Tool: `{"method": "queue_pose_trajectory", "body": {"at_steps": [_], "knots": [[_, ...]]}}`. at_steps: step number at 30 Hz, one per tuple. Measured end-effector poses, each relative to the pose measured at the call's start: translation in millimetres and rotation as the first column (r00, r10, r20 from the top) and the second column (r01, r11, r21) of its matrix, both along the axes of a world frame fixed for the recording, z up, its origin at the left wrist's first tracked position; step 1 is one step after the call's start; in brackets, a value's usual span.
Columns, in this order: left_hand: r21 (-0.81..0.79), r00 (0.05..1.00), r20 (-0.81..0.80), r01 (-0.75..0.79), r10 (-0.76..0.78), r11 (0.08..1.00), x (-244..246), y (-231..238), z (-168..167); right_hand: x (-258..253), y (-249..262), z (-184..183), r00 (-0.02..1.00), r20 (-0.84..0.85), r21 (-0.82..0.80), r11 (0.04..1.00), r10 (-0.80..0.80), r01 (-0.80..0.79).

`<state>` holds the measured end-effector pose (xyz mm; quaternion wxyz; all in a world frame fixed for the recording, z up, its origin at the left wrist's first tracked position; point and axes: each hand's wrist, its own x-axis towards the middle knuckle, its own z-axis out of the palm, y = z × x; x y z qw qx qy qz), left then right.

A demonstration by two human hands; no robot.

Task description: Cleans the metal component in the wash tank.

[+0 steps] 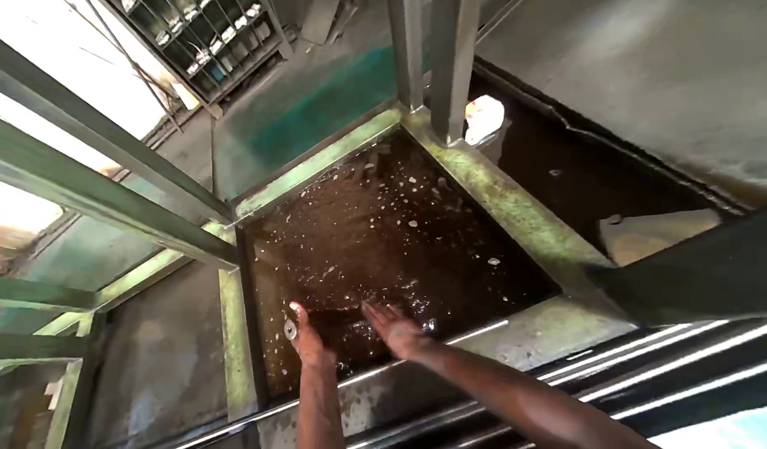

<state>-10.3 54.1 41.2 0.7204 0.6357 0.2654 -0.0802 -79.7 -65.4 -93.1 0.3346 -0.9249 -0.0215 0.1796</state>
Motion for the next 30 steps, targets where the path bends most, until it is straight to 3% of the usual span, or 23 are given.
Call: {"method": "queue_pose_trajectory", "body": {"at_steps": [3,6,9,12,15,17,18,19,20,21,22,23,24,25,27,30], "knots": [[-0.014,0.999,-0.033,-0.038,0.037,0.999,7,23,-7,-10,-42,-16,0.997,-0.075,-0.022,1.0,0.019,-0.021],[-0.003,0.99,-0.057,-0.129,0.129,0.992,10,43,-20,-15,-87,-17,0.939,-0.177,-0.05,0.955,-0.296,0.292],[-0.059,0.983,-0.036,-0.184,0.182,0.981,7,61,-31,-21,-131,-8,0.666,-0.253,-0.174,0.71,-0.702,0.682],[-0.071,0.979,0.004,-0.201,0.201,0.977,4,66,-39,-29,-158,-9,0.423,-0.273,-0.234,0.486,-0.864,0.842],[-0.044,0.983,-0.02,-0.186,0.185,0.982,5,64,-39,-19,-142,-16,0.3,-0.39,-0.061,0.349,-0.871,0.935],[-0.008,0.982,-0.076,-0.173,0.172,0.985,6,61,-38,1,-104,-19,0.272,-0.559,0.231,0.167,-0.784,0.958],[0.017,0.981,-0.097,-0.17,0.171,0.985,6,58,-39,12,-83,-9,0.326,-0.667,0.386,0.063,-0.67,0.92],[0.052,0.979,-0.107,-0.171,0.175,0.984,5,54,-41,22,-62,8,0.423,-0.722,0.492,0.023,-0.547,0.87],[0.074,0.976,-0.112,-0.179,0.186,0.981,5,50,-42,32,-47,28,0.542,-0.703,0.58,0.069,-0.461,0.812],[0.089,0.974,-0.117,-0.184,0.194,0.979,6,46,-44,41,-36,45,0.654,-0.622,0.644,0.194,-0.431,0.74],[0.107,0.973,-0.121,-0.183,0.196,0.977,7,43,-45,47,-31,56,0.749,-0.494,0.655,0.378,-0.441,0.654],[0.119,0.974,-0.122,-0.177,0.191,0.977,7,41,-44,52,-33,63,0.821,-0.356,0.604,0.561,-0.446,0.566],[0.132,0.975,-0.122,-0.168,0.184,0.977,8,40,-45,54,-39,66,0.86,-0.25,0.526,0.684,-0.444,0.506],[0.14,0.977,-0.117,-0.164,0.18,0.977,10,39,-45,53,-50,61,0.869,-0.194,0.446,0.748,-0.455,0.491],[0.14,0.979,-0.102,-0.163,0.178,0.977,12,38,-43,42,-81,38,0.812,-0.213,0.267,0.767,-0.544,0.584],[0.133,0.989,-0.076,-0.119,0.13,0.984,10,37,-37,4,-128,1,0.509,-0.296,-0.087,0.553,-0.808,0.828]]}}
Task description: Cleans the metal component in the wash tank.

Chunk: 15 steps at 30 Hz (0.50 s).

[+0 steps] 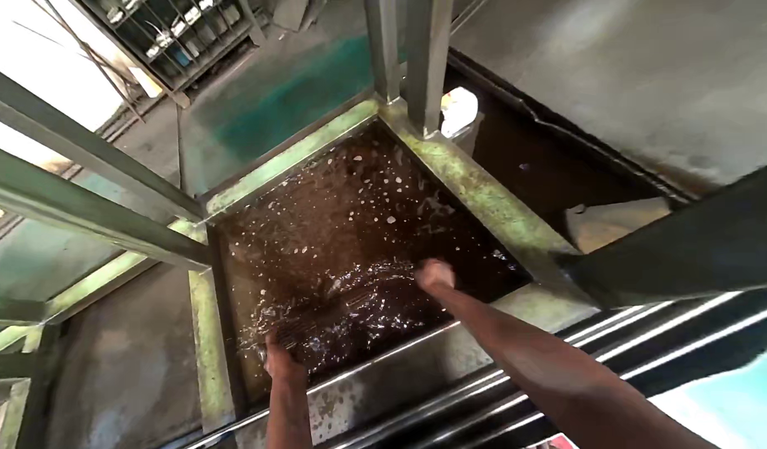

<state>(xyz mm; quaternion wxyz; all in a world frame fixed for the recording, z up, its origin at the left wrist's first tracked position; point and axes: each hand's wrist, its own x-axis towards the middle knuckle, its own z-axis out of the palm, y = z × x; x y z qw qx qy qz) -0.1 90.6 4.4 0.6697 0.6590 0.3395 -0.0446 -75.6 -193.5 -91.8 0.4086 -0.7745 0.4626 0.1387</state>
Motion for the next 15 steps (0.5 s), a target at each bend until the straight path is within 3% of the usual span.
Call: {"method": "queue_pose_trajectory", "body": {"at_steps": [4,5,7,9,10,11,13,15], "knots": [[-0.106,0.999,0.036,0.041,-0.037,0.994,-4,2,5,-30,-21,-18,0.966,-0.131,-0.103,0.972,-0.224,0.211],[-0.131,0.998,0.05,0.043,-0.037,0.99,-4,3,5,-28,-12,-14,0.967,-0.101,-0.029,0.972,-0.235,0.234],[-0.169,0.996,0.076,0.051,-0.039,0.984,-3,6,1,-13,13,-12,0.959,0.026,0.284,0.922,-0.281,0.262],[-0.203,0.996,0.085,0.045,-0.028,0.978,0,8,-2,8,47,-10,0.893,0.227,0.64,0.751,-0.388,0.163],[-0.222,0.996,0.082,0.047,-0.029,0.974,0,9,-2,18,59,1,0.883,0.323,0.691,0.722,-0.342,0.027],[-0.229,0.997,0.076,0.05,-0.033,0.972,0,9,-1,27,65,13,0.879,0.42,0.629,0.771,-0.225,-0.103],[-0.233,0.997,0.067,0.051,-0.036,0.971,-3,10,1,37,62,32,0.86,0.49,0.322,0.886,0.145,-0.333],[-0.24,0.997,0.068,0.049,-0.033,0.969,-3,7,5,39,52,37,0.824,0.37,0.063,0.874,0.429,-0.483]]}}
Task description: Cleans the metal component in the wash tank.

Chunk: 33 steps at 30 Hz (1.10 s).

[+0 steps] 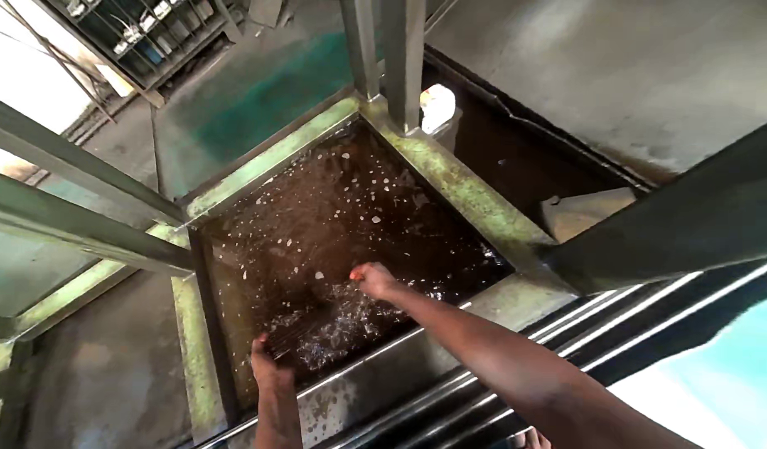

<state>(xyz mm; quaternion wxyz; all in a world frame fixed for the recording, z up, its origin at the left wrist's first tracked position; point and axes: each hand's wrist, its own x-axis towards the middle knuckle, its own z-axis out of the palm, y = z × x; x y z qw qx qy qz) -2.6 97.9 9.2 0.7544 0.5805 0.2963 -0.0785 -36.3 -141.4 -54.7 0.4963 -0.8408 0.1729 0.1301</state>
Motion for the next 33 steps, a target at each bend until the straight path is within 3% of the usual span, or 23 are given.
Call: {"method": "queue_pose_trajectory", "body": {"at_steps": [2,5,8,10,12,14,16,19,22,25,29,33], "knots": [[0.013,1.0,0.015,0.013,-0.013,1.0,0,-6,5,-6,-4,-5,0.988,-0.109,-0.156,0.979,0.113,-0.13],[0.102,0.992,0.099,0.071,-0.081,0.992,-8,-28,16,-20,8,-32,0.971,-0.162,-0.185,0.961,0.176,-0.205],[0.231,0.919,0.291,0.203,-0.267,0.952,-24,-51,34,-30,21,-50,0.97,-0.164,-0.076,0.978,0.181,-0.195],[0.302,0.799,0.446,0.289,-0.402,0.909,-32,-60,46,-37,21,-57,0.993,-0.112,0.163,0.986,0.045,-0.027],[0.295,0.732,0.511,0.343,-0.451,0.892,-39,-57,61,-49,16,-57,0.981,-0.149,0.524,0.832,-0.122,0.183],[0.186,0.792,0.475,0.335,-0.383,0.924,-40,-47,78,-59,6,-50,0.977,-0.185,0.76,0.615,-0.108,0.212],[0.01,0.878,0.408,0.269,-0.249,0.963,-33,-34,87,-68,-9,-39,0.992,-0.119,0.859,0.498,-0.03,0.118],[-0.219,0.944,0.324,0.136,-0.059,0.966,-20,-14,80,-68,-29,-1,0.998,0.058,0.923,0.382,-0.033,-0.041],[-0.288,0.962,0.267,0.026,0.054,0.957,-13,4,69,-62,-36,41,0.976,0.205,0.905,0.396,-0.078,-0.159],[-0.377,0.953,0.291,0.033,0.085,0.926,-3,20,73,-63,-31,88,0.946,0.311,0.854,0.463,-0.092,-0.236],[-0.426,0.887,0.442,0.075,0.136,0.901,0,29,97,-69,-21,145,0.84,0.54,0.698,0.582,-0.044,-0.418],[-0.474,0.761,0.625,0.196,0.171,0.858,1,34,115,-68,-17,177,0.684,0.729,0.549,0.602,-0.007,-0.579]]}}
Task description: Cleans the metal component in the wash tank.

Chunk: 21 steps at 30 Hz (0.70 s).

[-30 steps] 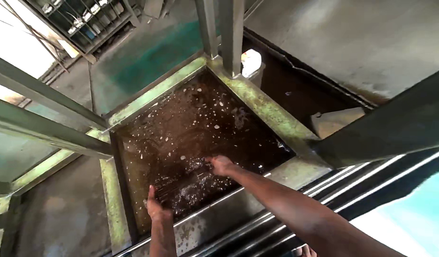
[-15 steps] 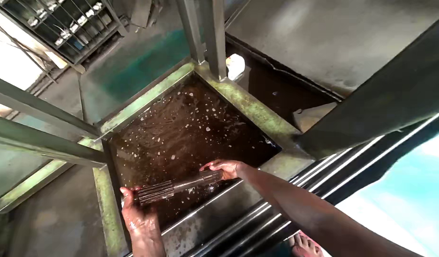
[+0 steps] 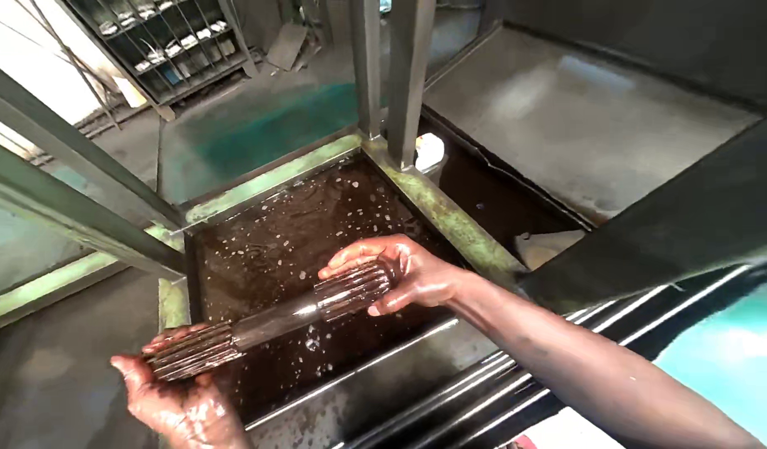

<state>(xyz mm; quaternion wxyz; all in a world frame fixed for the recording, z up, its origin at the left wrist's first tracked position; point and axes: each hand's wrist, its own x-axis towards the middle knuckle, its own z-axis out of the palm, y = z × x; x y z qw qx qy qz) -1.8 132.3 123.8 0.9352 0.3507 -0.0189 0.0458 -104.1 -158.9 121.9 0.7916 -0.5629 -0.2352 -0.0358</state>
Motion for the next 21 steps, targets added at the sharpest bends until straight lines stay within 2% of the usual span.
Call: {"method": "queue_pose_trajectory", "body": {"at_steps": [7,11,14,18,19,21], "knots": [[-0.274,0.978,0.201,-0.003,0.061,0.962,0,0,10,-2,6,24,0.982,0.184,-0.066,0.996,-0.038,0.051],[-0.299,0.96,0.261,-0.016,0.098,0.954,-1,0,10,-7,8,30,0.973,0.222,-0.092,0.992,-0.063,0.086],[-0.292,0.937,0.346,0.068,0.039,0.954,4,6,2,-10,7,32,0.971,0.23,-0.108,0.99,-0.063,0.089],[-0.315,0.914,0.401,0.079,0.058,0.946,10,8,-5,-10,6,31,0.973,0.219,-0.124,0.988,-0.066,0.095],[-0.325,0.91,0.411,0.088,0.057,0.942,10,8,-5,-10,4,29,0.976,0.209,-0.155,0.983,-0.066,0.099],[-0.305,0.889,0.457,0.132,0.023,0.943,12,9,-4,-7,-3,24,0.981,0.182,-0.333,0.935,-0.06,0.119]]}}
